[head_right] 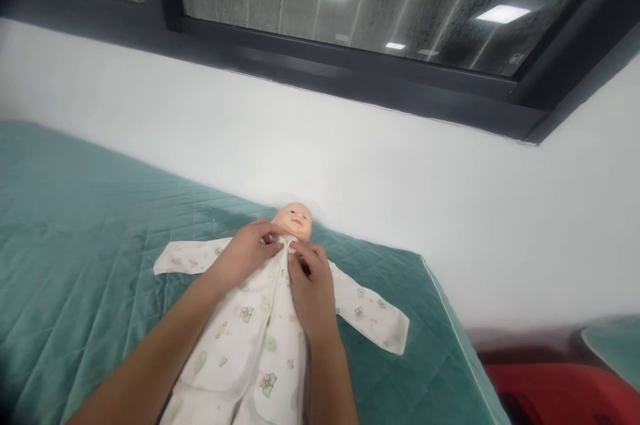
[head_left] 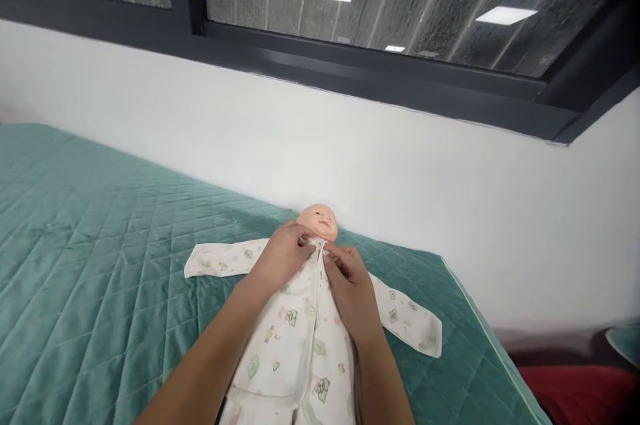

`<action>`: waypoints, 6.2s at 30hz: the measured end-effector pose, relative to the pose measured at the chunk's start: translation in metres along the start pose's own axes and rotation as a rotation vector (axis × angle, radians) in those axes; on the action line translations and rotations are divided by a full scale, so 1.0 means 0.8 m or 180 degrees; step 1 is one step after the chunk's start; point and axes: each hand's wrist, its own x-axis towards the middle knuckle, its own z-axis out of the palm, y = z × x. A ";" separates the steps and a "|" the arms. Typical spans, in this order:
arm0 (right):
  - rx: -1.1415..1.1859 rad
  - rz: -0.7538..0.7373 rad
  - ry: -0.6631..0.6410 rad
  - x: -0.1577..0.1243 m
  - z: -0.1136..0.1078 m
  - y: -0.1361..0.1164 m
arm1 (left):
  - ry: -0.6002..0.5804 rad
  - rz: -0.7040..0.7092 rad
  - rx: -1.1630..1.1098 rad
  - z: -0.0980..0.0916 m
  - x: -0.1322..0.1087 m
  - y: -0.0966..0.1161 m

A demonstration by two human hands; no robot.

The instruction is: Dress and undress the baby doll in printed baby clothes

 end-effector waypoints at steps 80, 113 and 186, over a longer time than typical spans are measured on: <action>-0.0026 0.0066 -0.0145 0.003 0.011 0.013 | 0.0162 -0.0343 -0.0468 0.021 -0.004 -0.020; 0.0040 0.0130 0.0343 0.001 0.015 -0.004 | 0.0017 0.0018 -0.0418 0.016 -0.004 -0.022; -0.1774 -0.0707 0.0824 -0.082 0.045 -0.024 | -0.0091 0.0502 -0.0852 -0.004 -0.065 -0.037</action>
